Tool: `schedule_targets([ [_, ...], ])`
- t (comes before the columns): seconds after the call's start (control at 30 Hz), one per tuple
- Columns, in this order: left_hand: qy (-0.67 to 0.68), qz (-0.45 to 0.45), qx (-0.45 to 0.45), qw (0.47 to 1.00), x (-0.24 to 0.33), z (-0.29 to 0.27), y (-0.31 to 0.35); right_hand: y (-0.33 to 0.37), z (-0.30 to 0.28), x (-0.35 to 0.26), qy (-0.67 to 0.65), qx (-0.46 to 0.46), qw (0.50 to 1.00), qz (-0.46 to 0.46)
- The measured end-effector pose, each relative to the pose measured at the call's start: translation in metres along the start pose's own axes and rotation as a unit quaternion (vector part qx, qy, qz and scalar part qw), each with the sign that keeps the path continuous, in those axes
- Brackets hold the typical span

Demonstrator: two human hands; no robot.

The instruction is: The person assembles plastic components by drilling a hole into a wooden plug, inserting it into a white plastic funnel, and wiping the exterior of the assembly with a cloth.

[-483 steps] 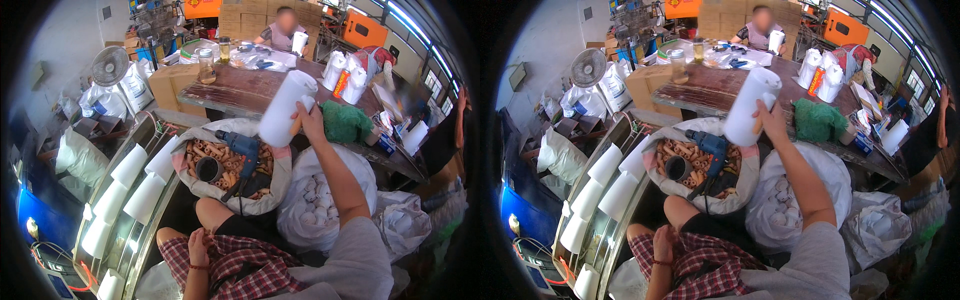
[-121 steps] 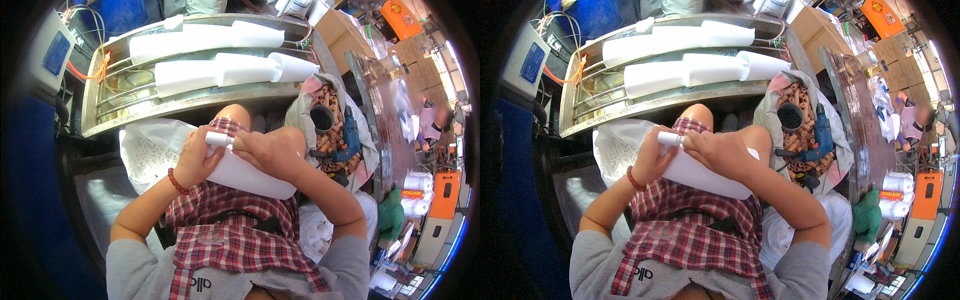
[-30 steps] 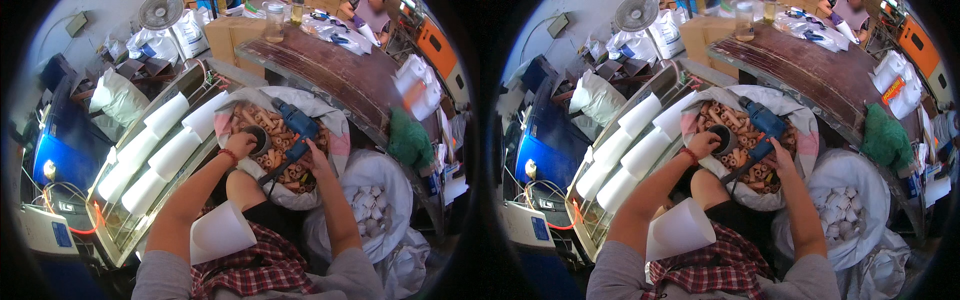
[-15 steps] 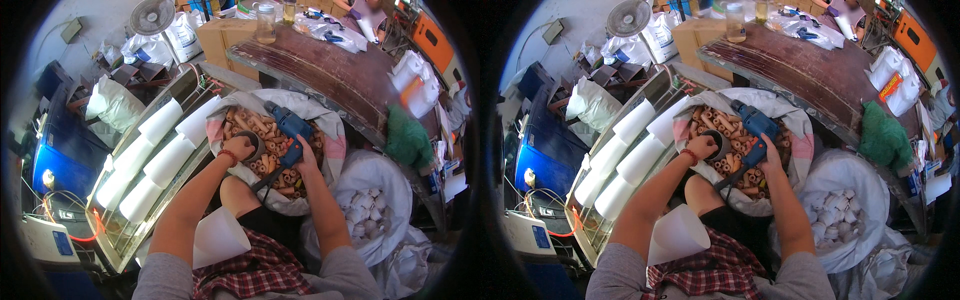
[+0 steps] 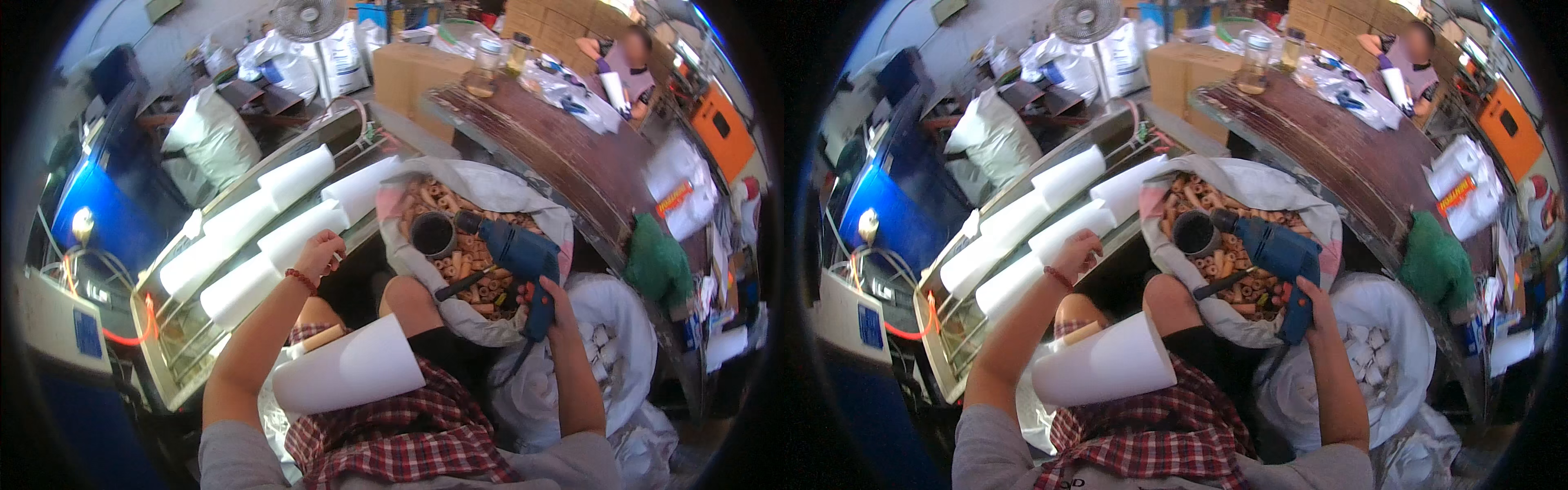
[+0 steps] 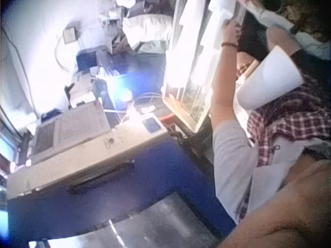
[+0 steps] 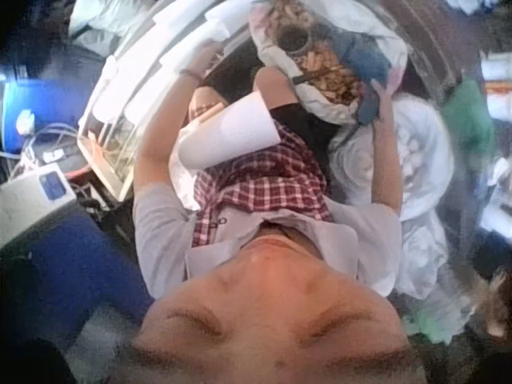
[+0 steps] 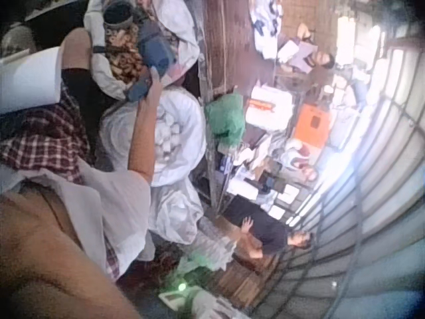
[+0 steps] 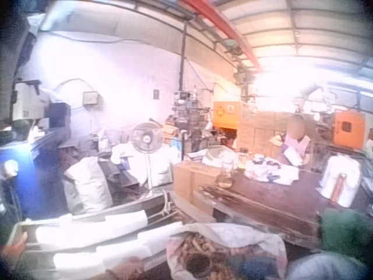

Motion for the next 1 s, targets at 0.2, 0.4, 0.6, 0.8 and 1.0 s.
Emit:
schedule_targets([
  [0.2,0.147,-0.003,0.012,0.989,-0.043,-0.060,0.046,0.050,0.055,0.038,0.037,-0.087,0.992,0.081],
  [0.4,0.187,-0.007,0.006,0.982,-0.099,-0.093,0.061,0.056,0.081,0.112,0.051,-0.145,0.974,0.165],
  [0.6,0.266,-0.033,0.002,0.964,-0.128,-0.097,0.065,0.050,0.074,0.133,0.042,-0.141,0.973,0.176],
  [0.8,0.264,-0.045,-0.017,0.963,-0.139,-0.085,0.052,0.051,0.077,0.130,0.047,-0.134,0.976,0.163],
  [1.0,0.270,-0.038,-0.022,0.962,-0.137,-0.085,0.049,0.043,0.068,0.140,0.020,-0.139,0.974,0.177],
])
Point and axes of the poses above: each hand's wrist, its own y-axis away from the middle knuckle, its own z-axis out of the palm, x = y × z, the point moved 4 cm from there along -y, towards the middle knuckle, and after that the axes turned 15 degrees about -z, right-handed, at the moved point
